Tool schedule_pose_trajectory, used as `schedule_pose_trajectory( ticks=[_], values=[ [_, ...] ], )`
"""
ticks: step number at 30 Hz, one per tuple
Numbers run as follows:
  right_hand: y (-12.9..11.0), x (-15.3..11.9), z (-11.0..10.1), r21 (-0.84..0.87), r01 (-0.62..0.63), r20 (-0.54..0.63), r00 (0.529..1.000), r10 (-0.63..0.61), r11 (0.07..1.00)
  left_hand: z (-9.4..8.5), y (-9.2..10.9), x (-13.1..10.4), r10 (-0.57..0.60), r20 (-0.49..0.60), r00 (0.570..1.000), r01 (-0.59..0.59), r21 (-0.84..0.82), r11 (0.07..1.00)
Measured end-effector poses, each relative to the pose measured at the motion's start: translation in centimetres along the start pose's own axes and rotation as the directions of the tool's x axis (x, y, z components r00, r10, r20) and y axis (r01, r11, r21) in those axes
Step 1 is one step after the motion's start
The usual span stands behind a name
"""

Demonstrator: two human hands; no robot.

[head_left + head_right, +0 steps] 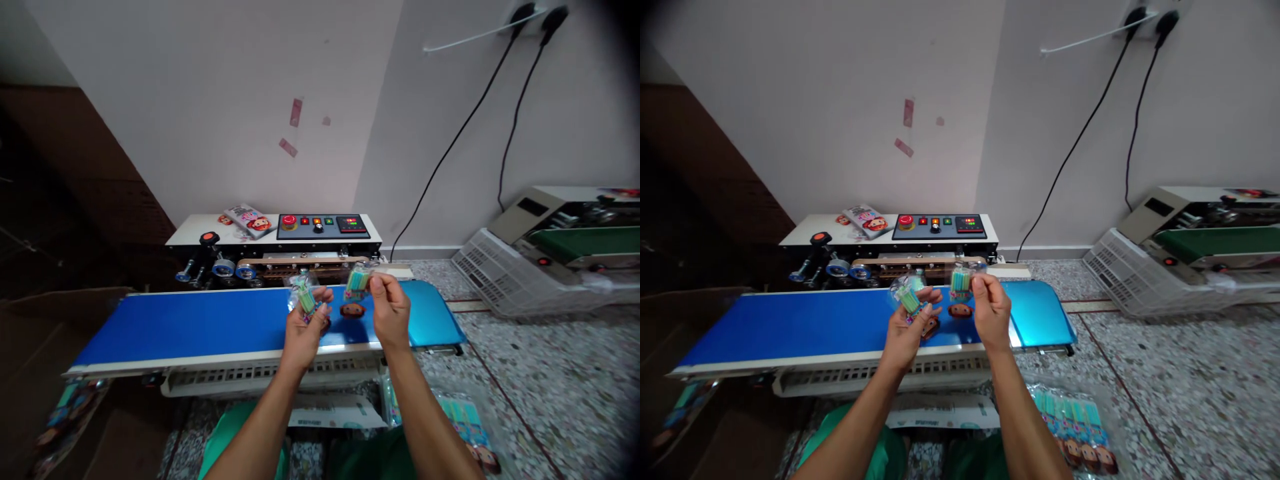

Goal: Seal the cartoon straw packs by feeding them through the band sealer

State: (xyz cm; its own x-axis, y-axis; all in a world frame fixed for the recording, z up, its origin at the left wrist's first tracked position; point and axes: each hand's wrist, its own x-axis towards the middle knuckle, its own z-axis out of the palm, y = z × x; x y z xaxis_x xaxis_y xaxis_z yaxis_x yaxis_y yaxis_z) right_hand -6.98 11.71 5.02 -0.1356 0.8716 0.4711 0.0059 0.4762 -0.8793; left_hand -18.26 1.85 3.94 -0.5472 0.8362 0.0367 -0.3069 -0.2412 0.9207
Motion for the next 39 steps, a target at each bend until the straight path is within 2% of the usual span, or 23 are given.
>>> schedule_pose_trajectory(
  ticks=[4, 7, 9, 12, 15, 19, 21, 22, 24, 25, 26, 27, 29, 30, 31, 35, 37, 39],
  values=[
    [0.7, 0.5, -1.8, -0.224, 0.015, 0.063, 0.998, -0.001, 0.975, 0.0, 0.1, 0.0, -0.037, 0.014, 0.999, 0.037, 0.007, 0.999],
    [2.3, 1.6, -3.4, -0.401, -0.016, 0.018, 1.000, 0.025, 0.916, 0.1, 0.1, -0.1, -0.062, 0.044, 0.997, 0.062, 0.011, 0.998],
    [3.6, 2.6, -4.6, -0.551, -0.069, -0.050, 0.998, 0.050, 0.832, 0.1, 0.1, -0.2, -0.089, 0.052, 0.995, 0.089, 0.001, 0.996],
    [5.2, 3.7, -5.9, -0.743, -0.164, -0.125, 0.986, 0.106, 0.648, 0.1, -0.2, -0.2, -0.118, 0.062, 0.991, 0.120, -0.019, 0.993],
    [6.1, 4.1, -5.5, -0.829, -0.213, -0.132, 0.973, 0.190, 0.517, 0.2, -0.4, -0.3, -0.143, 0.090, 0.986, 0.145, -0.019, 0.989],
    [6.5, 4.0, -3.1, -0.855, -0.226, -0.098, 0.954, 0.282, 0.466, 0.5, -0.4, -0.7, -0.189, 0.131, 0.973, 0.186, 0.038, 0.982],
    [6.2, 3.8, -1.9, -0.843, -0.192, -0.053, 0.959, 0.277, 0.503, 0.7, -0.4, -0.8, -0.208, 0.144, 0.967, 0.202, 0.055, 0.978],
    [5.9, 3.6, -1.4, -0.818, -0.164, -0.028, 0.969, 0.246, 0.552, 0.7, -0.4, -0.8, -0.215, 0.149, 0.965, 0.210, 0.054, 0.976],
    [4.8, 3.0, -0.6, -0.687, -0.108, 0.036, 0.983, 0.183, 0.718, 0.7, -0.5, -0.8, -0.227, 0.157, 0.961, 0.225, 0.030, 0.974],
    [4.0, 2.7, -0.4, -0.570, -0.086, 0.109, 0.978, 0.178, 0.817, 0.7, -0.6, -0.7, -0.229, 0.163, 0.960, 0.231, 0.010, 0.973],
    [3.2, 2.2, -0.2, -0.424, -0.082, 0.224, 0.955, 0.192, 0.902, 0.6, -0.6, -0.6, -0.228, 0.169, 0.959, 0.233, -0.010, 0.972],
    [2.3, 1.7, 0.0, -0.272, -0.105, 0.364, 0.909, 0.203, 0.957, 0.5, -0.7, -0.6, -0.227, 0.178, 0.957, 0.234, -0.021, 0.972],
    [0.6, 0.8, 0.2, -0.047, -0.176, 0.585, 0.793, 0.170, 0.983, 0.3, -0.8, -0.4, -0.218, 0.184, 0.958, 0.225, -0.015, 0.974],
    [0.0, 0.4, 0.3, 0.017, -0.194, 0.626, 0.767, 0.140, 0.981, 0.2, -0.8, -0.4, -0.204, 0.181, 0.962, 0.207, 0.002, 0.978],
    [-0.6, 0.2, 0.4, 0.063, -0.193, 0.620, 0.776, 0.113, 0.979, 0.1, -0.8, -0.4, -0.182, 0.182, 0.966, 0.182, 0.020, 0.983],
    [-1.7, 0.0, 0.2, 0.160, -0.112, 0.404, 0.914, 0.038, 0.981, -0.1, -0.5, -0.4, -0.114, 0.241, 0.964, 0.103, 0.055, 0.993],
    [-1.8, 0.5, -0.3, 0.137, -0.071, 0.275, 0.961, 0.031, 0.988, -0.1, -0.2, -0.4, -0.106, 0.252, 0.962, 0.091, 0.067, 0.994],
    [-1.5, 1.2, -1.1, 0.028, -0.045, 0.136, 0.990, 0.041, 0.999, -0.1, 0.0, -0.3, -0.091, 0.229, 0.969, 0.072, 0.089, 0.993]
  ],
)
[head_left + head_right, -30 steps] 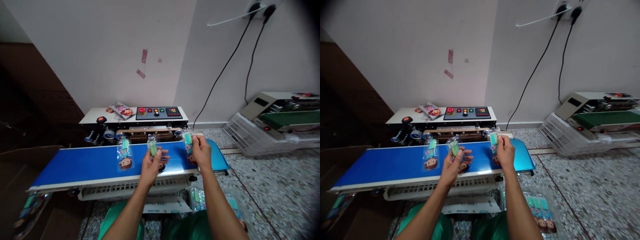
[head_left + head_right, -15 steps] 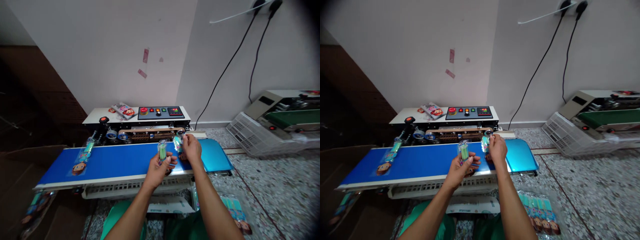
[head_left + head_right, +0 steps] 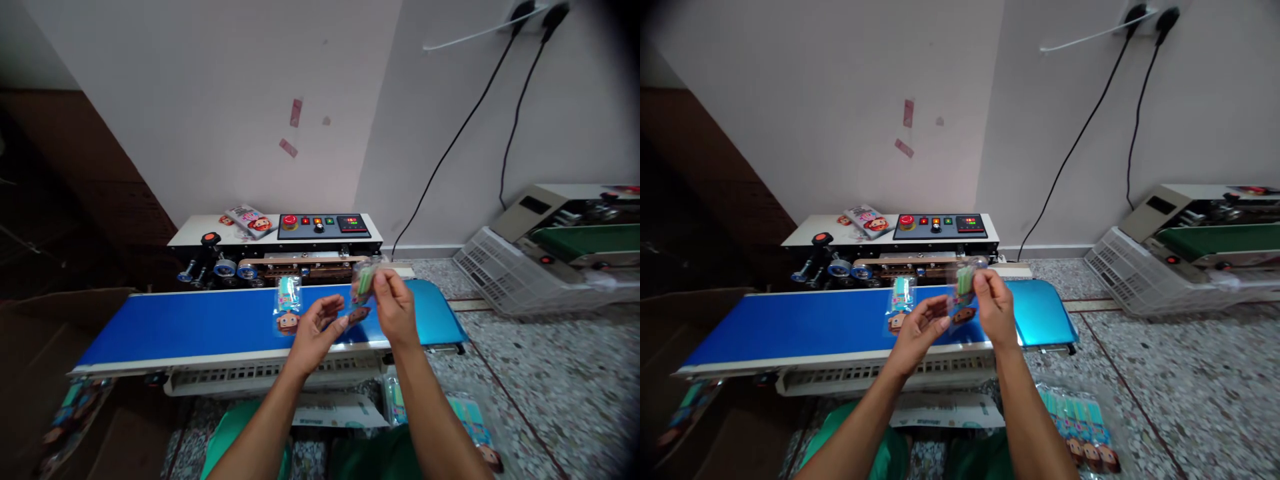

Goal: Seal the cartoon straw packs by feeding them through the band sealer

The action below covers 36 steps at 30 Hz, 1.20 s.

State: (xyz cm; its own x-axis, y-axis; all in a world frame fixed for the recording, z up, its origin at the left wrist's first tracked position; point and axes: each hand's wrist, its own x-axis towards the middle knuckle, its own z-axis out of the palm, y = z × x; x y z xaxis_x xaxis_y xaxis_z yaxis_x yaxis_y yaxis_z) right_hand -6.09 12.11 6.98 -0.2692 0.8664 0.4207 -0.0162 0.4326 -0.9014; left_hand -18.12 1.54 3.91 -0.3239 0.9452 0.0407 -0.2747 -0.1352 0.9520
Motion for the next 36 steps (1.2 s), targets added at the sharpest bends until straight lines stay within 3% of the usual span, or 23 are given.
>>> schedule_pose_trajectory(
  ticks=[3, 7, 10, 13, 16, 19, 21, 23, 27, 29, 32, 34, 36],
  values=[
    [1.6, 1.1, -2.2, -0.330, -0.053, -0.173, 0.985, -0.005, 0.943, -0.1, 0.1, 0.0, -0.018, -0.034, 0.999, 0.019, 0.014, 1.000],
    [5.0, 2.0, -4.9, -0.754, -0.209, -0.226, 0.973, 0.052, 0.623, -0.2, 0.0, 0.1, -0.046, -0.030, 0.998, 0.046, -0.002, 0.999],
    [6.6, 2.2, -5.2, -0.874, -0.299, -0.251, 0.953, 0.170, 0.383, 0.0, -0.1, 0.0, -0.062, -0.014, 0.998, 0.063, 0.005, 0.998],
    [7.0, 2.3, -4.1, -0.897, -0.334, -0.264, 0.930, 0.254, 0.290, 0.3, -0.2, -0.1, -0.067, 0.000, 0.998, 0.067, 0.005, 0.998],
    [7.2, 2.5, -2.5, -0.889, -0.305, -0.216, 0.937, 0.274, 0.341, 0.5, -0.3, -0.1, -0.074, 0.008, 0.997, 0.074, 0.012, 0.997],
    [7.6, 2.8, -1.7, -0.818, -0.164, -0.089, 0.983, 0.161, 0.551, 0.5, -0.3, -0.1, -0.073, 0.020, 0.997, 0.073, 0.013, 0.997],
    [7.6, 3.0, -1.9, -0.726, -0.101, -0.081, 0.995, 0.061, 0.680, 0.3, -0.2, -0.1, -0.055, 0.021, 0.998, 0.055, 0.011, 0.998],
    [7.0, 3.1, -2.8, -0.599, -0.126, -0.140, 0.989, 0.051, 0.791, 0.2, 0.0, -0.2, -0.020, 0.012, 1.000, 0.020, 0.015, 1.000],
    [4.5, 1.5, -7.1, -0.254, -0.269, -0.281, 0.940, 0.195, 0.929, 0.3, 0.1, -0.5, 0.081, -0.059, 0.995, -0.079, 0.040, 0.996],
    [3.9, -0.6, -10.4, -0.204, -0.280, -0.354, 0.915, 0.196, 0.938, 1.1, -0.1, -0.9, 0.120, -0.111, 0.987, -0.111, 0.085, 0.990],
    [5.4, -5.9, -16.5, -0.316, -0.339, -0.386, 0.899, 0.207, 0.886, 3.4, -0.8, -2.2, 0.134, -0.106, 0.985, -0.119, 0.132, 0.984],
    [8.0, -10.8, -20.4, -0.426, -0.506, -0.378, 0.853, 0.360, 0.750, 5.5, -1.4, -3.7, 0.124, -0.071, 0.990, -0.113, 0.138, 0.984],
    [11.0, -16.5, -23.4, -0.518, -0.651, -0.352, 0.754, 0.555, 0.555, 7.8, -2.3, -5.9, 0.095, -0.035, 0.995, -0.090, 0.128, 0.988]
  ],
)
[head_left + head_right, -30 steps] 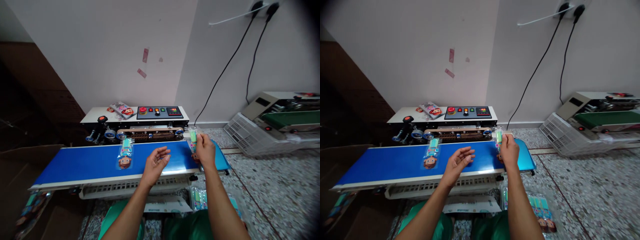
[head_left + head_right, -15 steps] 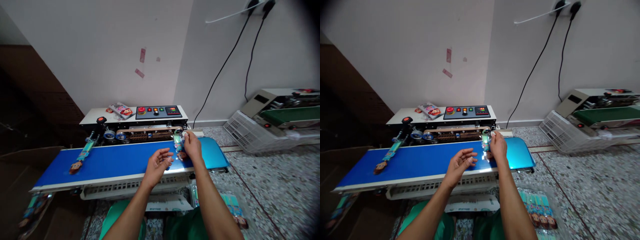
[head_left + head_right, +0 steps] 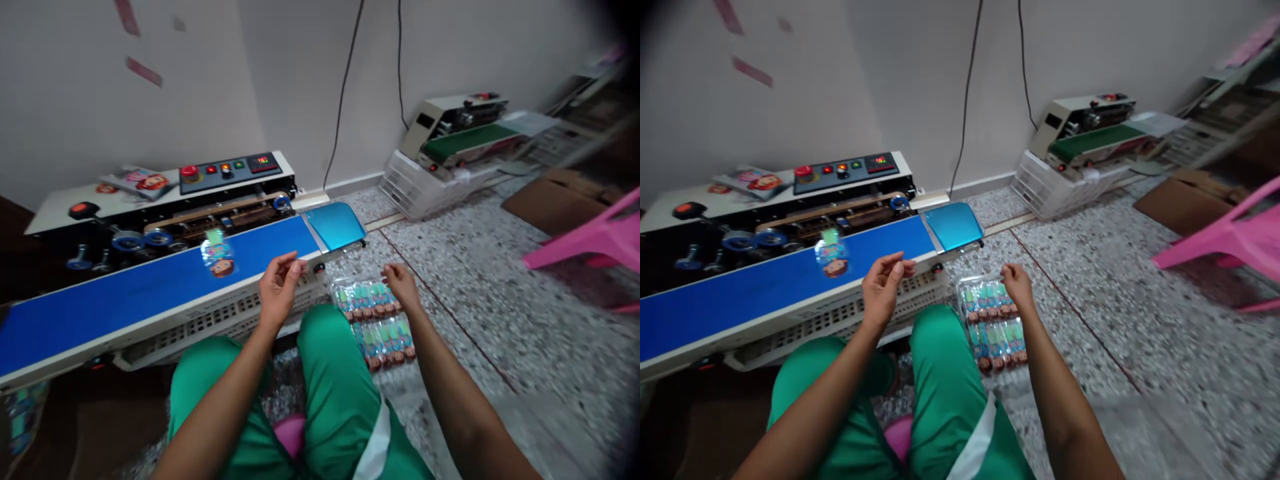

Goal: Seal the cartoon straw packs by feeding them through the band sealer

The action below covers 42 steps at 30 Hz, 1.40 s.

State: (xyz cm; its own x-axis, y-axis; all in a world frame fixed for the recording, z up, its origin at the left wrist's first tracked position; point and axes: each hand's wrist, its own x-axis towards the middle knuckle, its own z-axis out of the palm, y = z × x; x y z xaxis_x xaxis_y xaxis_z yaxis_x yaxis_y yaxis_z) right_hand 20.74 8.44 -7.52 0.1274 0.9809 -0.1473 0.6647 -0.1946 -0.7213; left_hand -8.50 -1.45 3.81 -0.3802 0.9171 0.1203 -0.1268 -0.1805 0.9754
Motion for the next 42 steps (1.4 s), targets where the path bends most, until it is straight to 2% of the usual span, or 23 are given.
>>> schedule_pose_trajectory(
  ticks=[3, 5, 8, 11, 16, 20, 27, 33, 38, 42],
  values=[
    [8.9, -3.7, 1.8, -0.125, -0.162, 0.117, 0.977, 0.177, 0.979, 2.9, -0.9, -4.1, -0.076, 0.081, 0.994, 0.076, 0.003, 0.997],
    [13.1, -6.6, 3.6, -0.206, -0.247, 0.173, 0.943, 0.284, 0.947, 4.1, -1.5, -6.3, -0.125, 0.141, 0.982, 0.116, 0.067, 0.991],
    [17.1, -10.3, 6.0, -0.312, -0.340, 0.187, 0.893, 0.408, 0.887, 4.8, -2.2, -8.0, -0.151, 0.156, 0.976, 0.122, 0.180, 0.976],
    [19.0, -12.3, 7.9, -0.391, -0.387, 0.155, 0.867, 0.474, 0.835, 4.8, -2.7, -7.8, -0.144, 0.134, 0.981, 0.108, 0.243, 0.964],
    [19.3, -12.5, 10.4, -0.475, -0.414, 0.149, 0.832, 0.534, 0.776, 4.7, -3.1, -7.3, -0.104, 0.166, 0.981, 0.039, 0.356, 0.934],
    [18.8, -11.6, 12.0, -0.509, -0.416, 0.159, 0.815, 0.557, 0.754, 4.6, -3.1, -7.4, -0.119, 0.154, 0.981, 0.052, 0.381, 0.923],
    [18.5, -10.5, 13.8, -0.511, -0.397, 0.173, 0.821, 0.544, 0.762, 4.1, -3.0, -7.2, -0.131, 0.129, 0.983, 0.068, 0.405, 0.912],
    [18.3, -10.6, 14.9, -0.530, -0.453, 0.152, 0.781, 0.606, 0.717, 4.3, -3.1, -7.0, -0.148, 0.093, 0.985, 0.100, 0.394, 0.914],
    [17.7, -10.7, 15.0, -0.555, -0.423, 0.126, 0.809, 0.575, 0.716, 4.3, -3.5, -6.9, -0.124, 0.120, 0.985, 0.064, 0.417, 0.907],
    [17.1, -10.8, 15.2, -0.529, -0.373, 0.171, 0.833, 0.526, 0.763, 4.3, -3.8, -6.9, -0.088, 0.164, 0.982, 0.006, 0.444, 0.896]
  ],
)
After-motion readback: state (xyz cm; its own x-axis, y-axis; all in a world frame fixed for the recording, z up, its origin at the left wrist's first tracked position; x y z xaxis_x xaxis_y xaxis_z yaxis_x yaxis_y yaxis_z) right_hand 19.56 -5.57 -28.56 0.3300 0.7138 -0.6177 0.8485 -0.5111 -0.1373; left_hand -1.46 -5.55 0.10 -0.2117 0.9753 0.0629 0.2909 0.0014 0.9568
